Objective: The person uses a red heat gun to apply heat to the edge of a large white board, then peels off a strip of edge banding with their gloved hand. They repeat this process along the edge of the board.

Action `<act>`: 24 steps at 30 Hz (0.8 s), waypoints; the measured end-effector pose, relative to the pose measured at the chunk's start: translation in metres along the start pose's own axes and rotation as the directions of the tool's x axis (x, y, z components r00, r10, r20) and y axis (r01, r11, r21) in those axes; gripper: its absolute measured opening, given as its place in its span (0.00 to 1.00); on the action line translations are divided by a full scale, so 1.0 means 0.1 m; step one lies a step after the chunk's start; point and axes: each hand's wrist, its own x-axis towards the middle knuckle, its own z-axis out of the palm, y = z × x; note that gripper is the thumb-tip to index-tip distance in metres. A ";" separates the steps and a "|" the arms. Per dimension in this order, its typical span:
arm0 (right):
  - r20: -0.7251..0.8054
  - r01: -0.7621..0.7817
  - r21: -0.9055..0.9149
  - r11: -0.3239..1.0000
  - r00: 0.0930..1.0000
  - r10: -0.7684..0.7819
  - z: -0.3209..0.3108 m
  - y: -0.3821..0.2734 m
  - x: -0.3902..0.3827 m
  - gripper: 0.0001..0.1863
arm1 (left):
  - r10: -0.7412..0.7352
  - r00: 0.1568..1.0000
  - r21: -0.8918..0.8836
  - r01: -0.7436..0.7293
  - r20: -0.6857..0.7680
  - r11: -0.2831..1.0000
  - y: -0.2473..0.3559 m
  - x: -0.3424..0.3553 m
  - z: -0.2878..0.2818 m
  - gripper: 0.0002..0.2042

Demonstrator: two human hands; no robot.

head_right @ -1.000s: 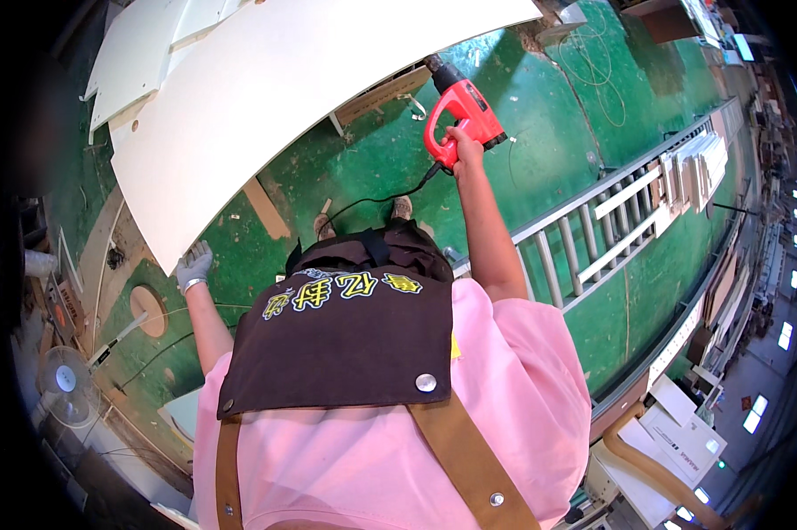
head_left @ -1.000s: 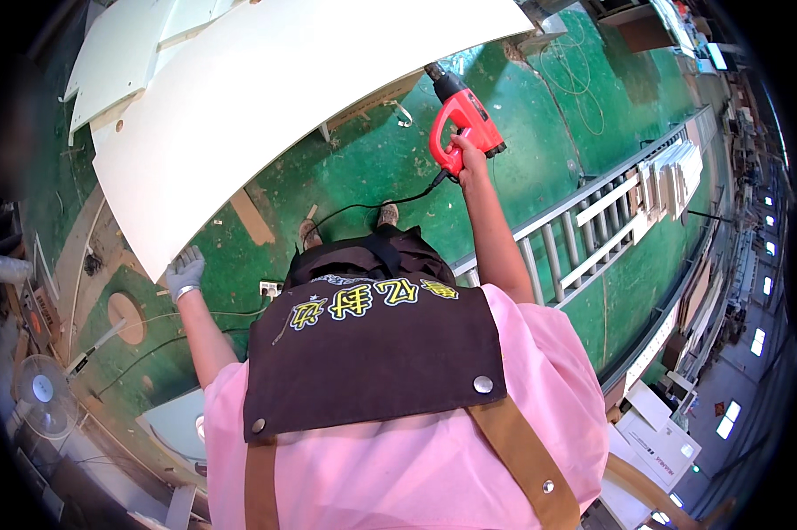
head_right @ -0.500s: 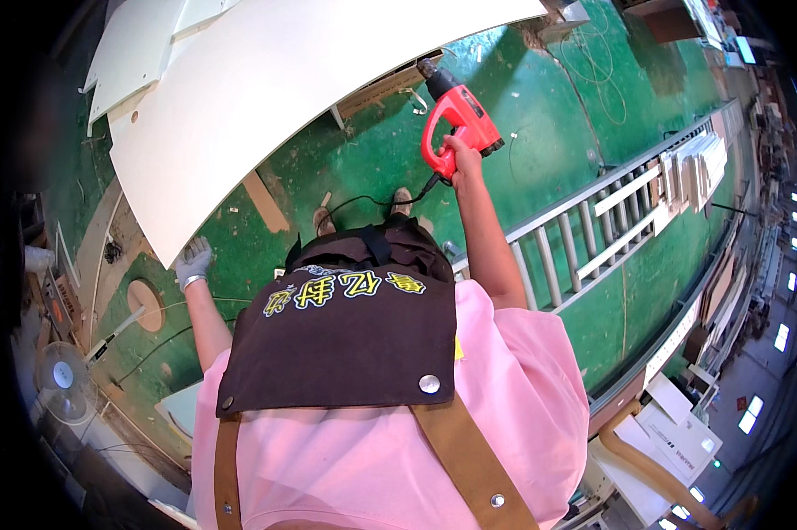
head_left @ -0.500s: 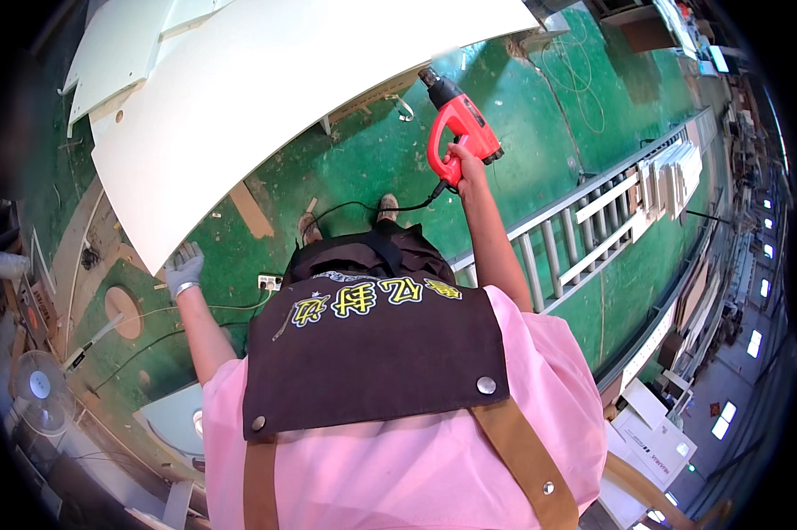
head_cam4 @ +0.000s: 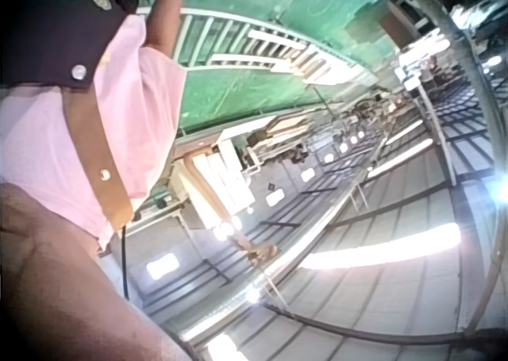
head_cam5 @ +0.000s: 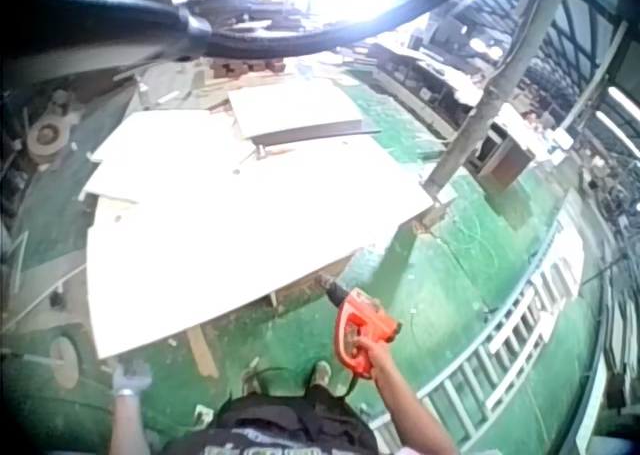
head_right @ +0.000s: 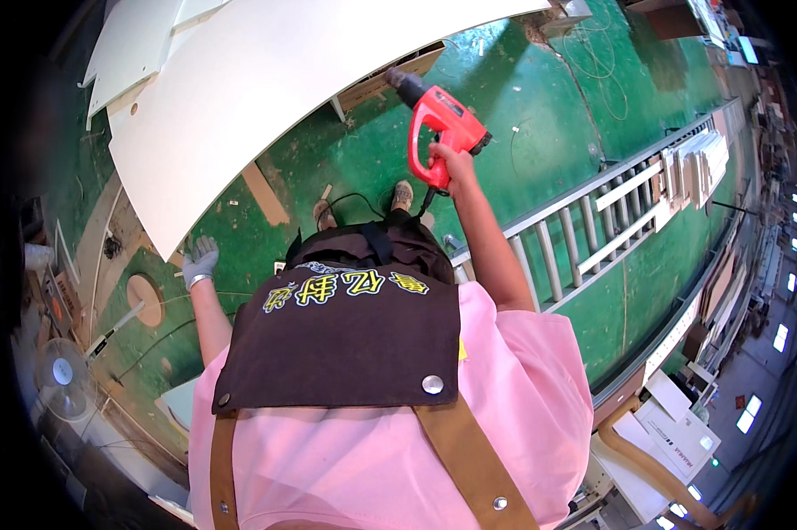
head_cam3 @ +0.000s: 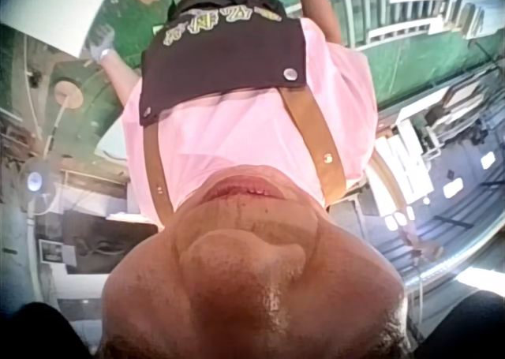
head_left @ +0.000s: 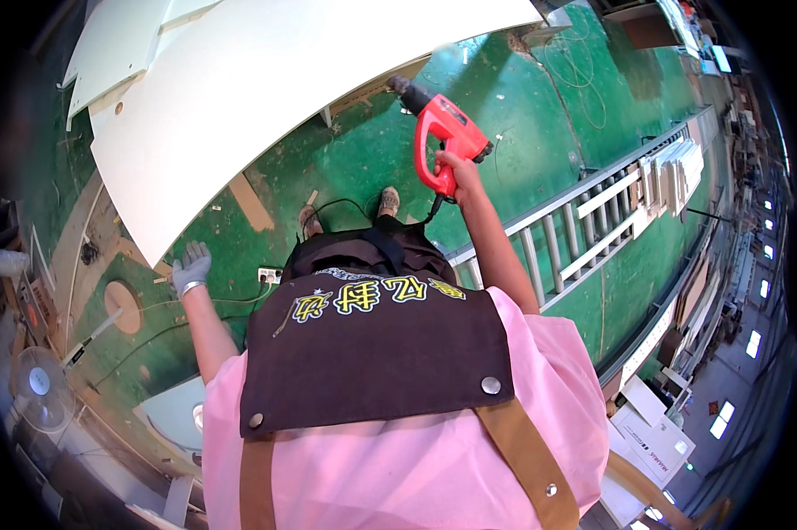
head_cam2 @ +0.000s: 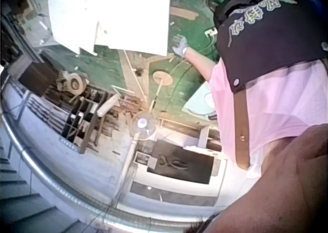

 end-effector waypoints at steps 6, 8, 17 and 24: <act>-0.147 0.084 0.262 0.961 0.988 -0.047 -0.19 -0.31 0.56 0.05 | -0.006 1.000 0.015 0.006 0.001 1.000 -0.03 -0.02 -0.01 0.23; -0.141 0.089 0.145 0.985 0.988 -0.069 -0.17 -0.31 0.44 0.04 | -0.011 1.000 0.008 0.011 -0.002 1.000 -0.06 -0.03 -0.05 0.23; -0.116 0.103 0.140 0.985 0.989 -0.087 -0.25 -0.31 0.41 0.05 | -0.078 0.997 0.132 0.079 -0.013 0.988 -0.33 0.02 -0.17 0.23; -0.068 0.037 0.117 0.992 0.997 -0.029 -0.17 -0.19 0.05 0.06 | -0.220 0.975 0.349 0.208 -0.004 0.914 -1.15 -0.33 0.13 0.21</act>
